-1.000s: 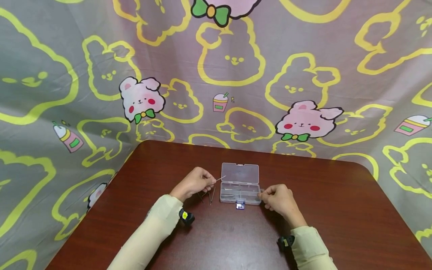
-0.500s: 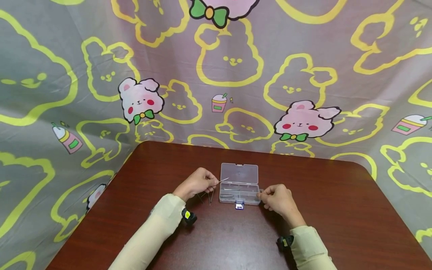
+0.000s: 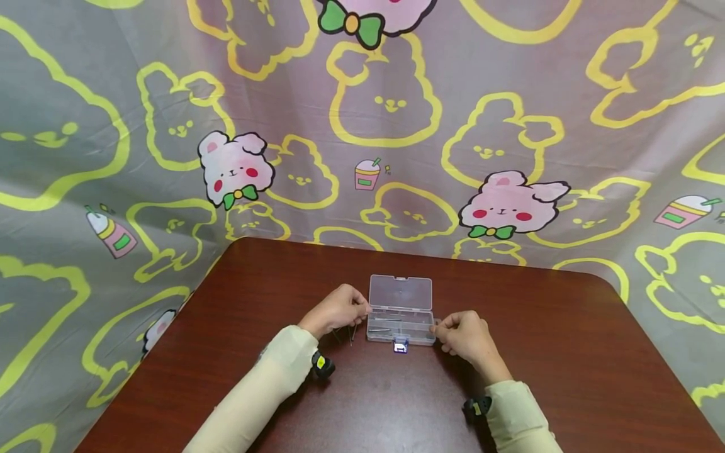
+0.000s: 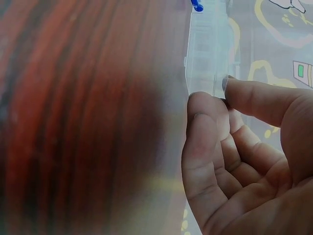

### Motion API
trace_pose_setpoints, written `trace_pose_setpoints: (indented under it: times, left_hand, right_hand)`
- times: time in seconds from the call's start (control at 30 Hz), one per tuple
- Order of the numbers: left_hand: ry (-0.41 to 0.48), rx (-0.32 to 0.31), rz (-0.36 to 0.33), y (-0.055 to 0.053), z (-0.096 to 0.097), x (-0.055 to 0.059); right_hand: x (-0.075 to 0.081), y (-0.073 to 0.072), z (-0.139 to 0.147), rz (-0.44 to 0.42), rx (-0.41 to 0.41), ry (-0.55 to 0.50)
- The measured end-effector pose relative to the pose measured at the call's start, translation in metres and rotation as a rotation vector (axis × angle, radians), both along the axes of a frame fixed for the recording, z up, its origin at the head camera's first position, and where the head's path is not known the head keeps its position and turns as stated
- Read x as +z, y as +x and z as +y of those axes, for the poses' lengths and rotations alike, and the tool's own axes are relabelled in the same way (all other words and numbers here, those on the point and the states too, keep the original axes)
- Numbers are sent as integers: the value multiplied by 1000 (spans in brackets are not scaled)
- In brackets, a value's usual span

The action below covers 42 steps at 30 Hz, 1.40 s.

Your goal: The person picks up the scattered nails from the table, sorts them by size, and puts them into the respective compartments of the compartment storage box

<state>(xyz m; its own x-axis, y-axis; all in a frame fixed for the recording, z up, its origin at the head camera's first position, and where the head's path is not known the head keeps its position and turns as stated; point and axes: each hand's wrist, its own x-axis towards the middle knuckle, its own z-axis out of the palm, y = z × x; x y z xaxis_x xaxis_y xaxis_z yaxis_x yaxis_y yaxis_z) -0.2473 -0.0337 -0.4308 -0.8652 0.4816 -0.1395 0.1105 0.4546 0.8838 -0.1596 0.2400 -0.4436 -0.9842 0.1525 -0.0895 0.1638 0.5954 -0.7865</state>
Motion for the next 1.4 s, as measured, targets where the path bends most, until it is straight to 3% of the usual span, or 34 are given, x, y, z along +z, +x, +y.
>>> trace_pose_setpoints:
  times: [0.43,0.73,1.07,1.4]
  left_hand:
    - [-74,-25,83,0,6,5]
    - [-200,-66,175,-8,15,11]
    - [-250,-59,219,-9,22,10]
    - [-252,-42,220,-10,30,9]
  right_hand:
    - [0,0,1,4,4,-2]
    - [0,0,1,5,2,-11]
    - [-2,0,1,7,-2,-14]
    - [0,0,1,11,1,-20]
